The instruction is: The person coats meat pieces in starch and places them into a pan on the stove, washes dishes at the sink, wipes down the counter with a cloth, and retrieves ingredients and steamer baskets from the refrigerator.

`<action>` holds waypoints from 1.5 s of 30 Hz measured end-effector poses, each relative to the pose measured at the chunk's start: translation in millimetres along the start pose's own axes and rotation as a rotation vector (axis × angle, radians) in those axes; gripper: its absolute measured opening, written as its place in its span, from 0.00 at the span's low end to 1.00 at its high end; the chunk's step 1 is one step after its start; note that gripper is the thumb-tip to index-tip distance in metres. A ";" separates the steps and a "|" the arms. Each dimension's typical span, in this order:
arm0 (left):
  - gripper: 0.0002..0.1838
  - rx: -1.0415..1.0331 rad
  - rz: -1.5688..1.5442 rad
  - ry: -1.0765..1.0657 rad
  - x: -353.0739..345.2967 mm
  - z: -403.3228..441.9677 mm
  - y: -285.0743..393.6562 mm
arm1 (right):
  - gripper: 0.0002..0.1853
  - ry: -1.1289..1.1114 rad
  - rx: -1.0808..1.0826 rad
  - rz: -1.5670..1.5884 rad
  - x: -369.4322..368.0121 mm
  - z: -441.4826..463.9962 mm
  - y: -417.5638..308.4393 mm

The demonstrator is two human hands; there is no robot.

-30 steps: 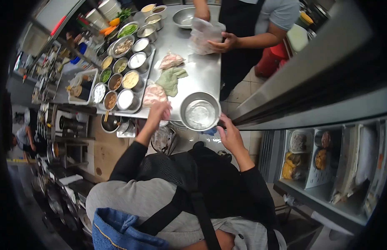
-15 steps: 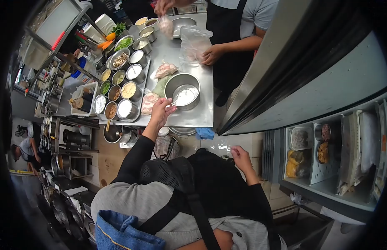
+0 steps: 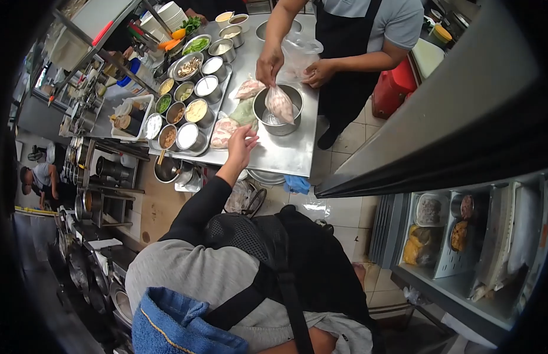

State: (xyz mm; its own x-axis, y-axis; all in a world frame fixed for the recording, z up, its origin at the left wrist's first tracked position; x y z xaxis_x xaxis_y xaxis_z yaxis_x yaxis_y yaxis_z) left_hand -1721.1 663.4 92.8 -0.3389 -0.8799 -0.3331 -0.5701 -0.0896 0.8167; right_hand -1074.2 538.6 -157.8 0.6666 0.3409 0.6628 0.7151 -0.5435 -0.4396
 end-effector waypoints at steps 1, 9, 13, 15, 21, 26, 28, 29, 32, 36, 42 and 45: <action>0.05 -0.081 0.039 -0.014 23.4 11.0 -17.4 | 0.07 -0.001 -0.005 0.036 3.1 -3.1 -6.1; 0.13 -0.052 0.825 -0.197 197.9 -23.8 -122.5 | 0.09 0.026 -0.002 0.341 12.6 -9.0 -35.5; 0.21 -0.061 1.408 -0.138 275.2 -22.3 -139.0 | 0.09 -0.031 -0.005 0.705 1.6 12.4 -21.2; 0.21 -0.036 1.498 -0.037 303.3 -18.5 -142.9 | 0.09 -0.072 -0.007 0.887 7.2 16.5 -29.4; 0.19 0.010 1.287 0.012 326.7 -11.1 -162.0 | 0.24 0.151 0.478 0.323 72.8 -37.0 -179.4; 0.15 -0.078 1.248 -0.084 294.3 -14.4 -169.8 | 0.26 0.123 0.509 0.361 72.5 -82.2 -222.4; 0.12 0.061 1.193 -0.005 277.4 -22.4 -162.9 | 0.22 0.105 0.619 0.273 66.0 -88.8 -231.5; 0.11 0.058 1.185 -0.024 271.2 -24.8 -158.2 | 0.23 0.047 0.454 0.518 62.3 -88.5 -240.6; 0.09 0.104 1.024 -0.046 267.9 -19.6 -159.6 | 0.23 0.086 0.519 0.561 62.5 -91.7 -268.1; 0.07 0.131 0.864 -0.047 280.4 -14.9 -155.4 | 0.39 0.110 0.525 0.541 59.9 -83.9 -291.6; 0.06 0.199 0.745 -0.009 326.0 -3.9 -174.3 | 0.45 0.122 0.732 0.459 64.5 -83.0 -317.0; 0.08 0.175 0.844 0.018 346.0 -4.1 -190.8 | 0.47 0.118 0.764 0.477 63.2 -82.5 -321.6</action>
State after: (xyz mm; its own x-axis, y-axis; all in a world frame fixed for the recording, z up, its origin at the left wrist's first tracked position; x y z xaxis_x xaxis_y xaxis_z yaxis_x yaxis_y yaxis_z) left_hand -1726.5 374.1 -176.3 -0.6901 -0.6272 0.3613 -0.2406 0.6695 0.7027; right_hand -1279.4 671.7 75.5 0.9318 0.1067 0.3471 0.3419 0.0643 -0.9376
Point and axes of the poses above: each hand's wrist, its own z-axis towards the middle knuckle, its own x-axis out of the back of the hand, y = z × x, the point moved 2 cm from there along z, towards the middle knuckle, and after that the axes turned 15 degrees about y, right-handed, at the moved point
